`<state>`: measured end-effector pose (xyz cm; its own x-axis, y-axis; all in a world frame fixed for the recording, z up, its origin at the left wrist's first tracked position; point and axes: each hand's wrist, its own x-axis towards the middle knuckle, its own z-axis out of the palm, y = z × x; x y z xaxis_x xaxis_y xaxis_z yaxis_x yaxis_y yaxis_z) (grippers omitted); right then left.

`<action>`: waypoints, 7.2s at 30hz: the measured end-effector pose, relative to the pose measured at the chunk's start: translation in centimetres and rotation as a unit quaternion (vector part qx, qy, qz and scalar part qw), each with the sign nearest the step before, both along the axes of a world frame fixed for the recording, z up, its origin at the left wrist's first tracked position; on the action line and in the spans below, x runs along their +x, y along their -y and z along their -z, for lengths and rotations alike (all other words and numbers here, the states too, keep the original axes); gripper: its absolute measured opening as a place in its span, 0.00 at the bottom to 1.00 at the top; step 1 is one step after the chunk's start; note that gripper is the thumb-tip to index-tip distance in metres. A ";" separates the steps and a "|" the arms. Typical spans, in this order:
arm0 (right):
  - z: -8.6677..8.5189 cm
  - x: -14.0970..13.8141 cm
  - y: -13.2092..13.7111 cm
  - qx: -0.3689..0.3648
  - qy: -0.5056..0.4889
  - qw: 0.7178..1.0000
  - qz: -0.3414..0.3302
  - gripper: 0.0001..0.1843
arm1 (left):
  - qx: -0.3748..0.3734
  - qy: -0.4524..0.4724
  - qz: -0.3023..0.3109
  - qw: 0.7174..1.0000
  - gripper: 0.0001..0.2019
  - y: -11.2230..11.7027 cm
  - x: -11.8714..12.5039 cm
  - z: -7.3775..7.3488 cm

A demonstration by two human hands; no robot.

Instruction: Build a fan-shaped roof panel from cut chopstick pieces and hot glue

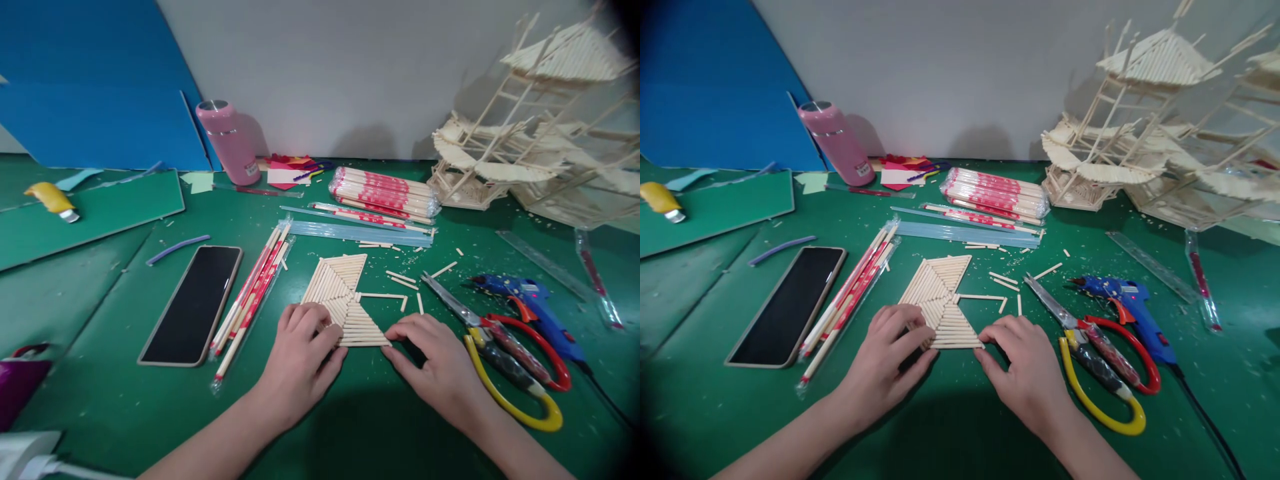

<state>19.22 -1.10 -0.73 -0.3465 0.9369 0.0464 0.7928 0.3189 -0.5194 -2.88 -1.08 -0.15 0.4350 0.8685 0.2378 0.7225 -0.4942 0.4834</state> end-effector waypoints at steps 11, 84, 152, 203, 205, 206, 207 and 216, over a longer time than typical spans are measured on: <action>-0.5 -0.3 -0.3 -0.029 -0.012 0.999 0.018 0.02 | 0.011 0.003 0.010 1.000 0.06 -0.4 0.1 0.3; -4.9 8.2 -14.2 0.042 0.311 0.947 -0.070 0.10 | 0.040 0.065 -0.080 0.994 0.13 -0.4 0.1 0.8; 0.4 0.6 0.9 0.047 -0.042 0.998 -0.013 0.08 | 0.111 -0.023 0.064 0.992 0.09 0.3 0.3 0.9; -0.2 0.8 0.7 0.029 -0.025 0.996 -0.079 0.09 | 0.002 0.004 0.027 1.000 0.05 0.1 -0.1 0.0; -0.3 0.7 0.8 0.018 -0.023 0.996 -0.080 0.08 | -0.003 0.006 0.027 1.000 0.05 0.1 -0.2 0.1; -0.2 0.7 0.8 0.011 -0.021 0.996 -0.081 0.07 | -0.003 0.007 0.028 1.000 0.05 0.2 -0.2 0.1; -0.2 0.6 0.9 0.007 -0.017 0.997 -0.081 0.06 | -0.005 0.008 0.030 1.000 0.06 0.2 -0.2 0.0; 0.4 0.5 0.4 0.015 0.055 0.986 -0.154 0.09 | 0.008 0.051 -0.019 0.998 0.05 0.7 -0.1 -1.1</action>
<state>19.69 -1.54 -1.17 -0.6190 0.7852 0.0189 0.7066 0.5672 -0.4230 -2.94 -1.82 0.97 0.3737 0.8801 0.2928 0.6886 -0.4748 0.5481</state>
